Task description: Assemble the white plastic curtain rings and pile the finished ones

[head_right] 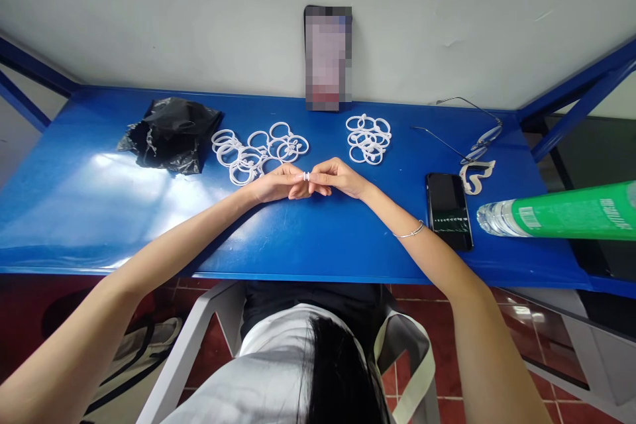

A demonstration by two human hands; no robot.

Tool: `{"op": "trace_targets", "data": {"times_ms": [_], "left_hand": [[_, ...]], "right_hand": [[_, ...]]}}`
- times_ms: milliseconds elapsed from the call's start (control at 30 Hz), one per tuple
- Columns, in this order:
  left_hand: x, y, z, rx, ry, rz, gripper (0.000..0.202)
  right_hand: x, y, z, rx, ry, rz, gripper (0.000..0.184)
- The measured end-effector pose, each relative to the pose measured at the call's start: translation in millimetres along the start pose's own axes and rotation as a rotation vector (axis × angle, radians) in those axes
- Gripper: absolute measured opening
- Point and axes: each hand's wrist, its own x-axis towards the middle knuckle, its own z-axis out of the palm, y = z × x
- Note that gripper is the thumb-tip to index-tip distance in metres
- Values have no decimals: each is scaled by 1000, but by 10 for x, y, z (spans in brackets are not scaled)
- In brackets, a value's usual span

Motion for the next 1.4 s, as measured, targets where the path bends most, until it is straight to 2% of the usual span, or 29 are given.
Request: {"op": "trace_targets", "data": {"times_ms": [1400], "left_hand": [[0, -12, 10, 10, 22, 10, 45]], "right_hand": [[5, 0, -9, -23, -1, 3, 35]]}}
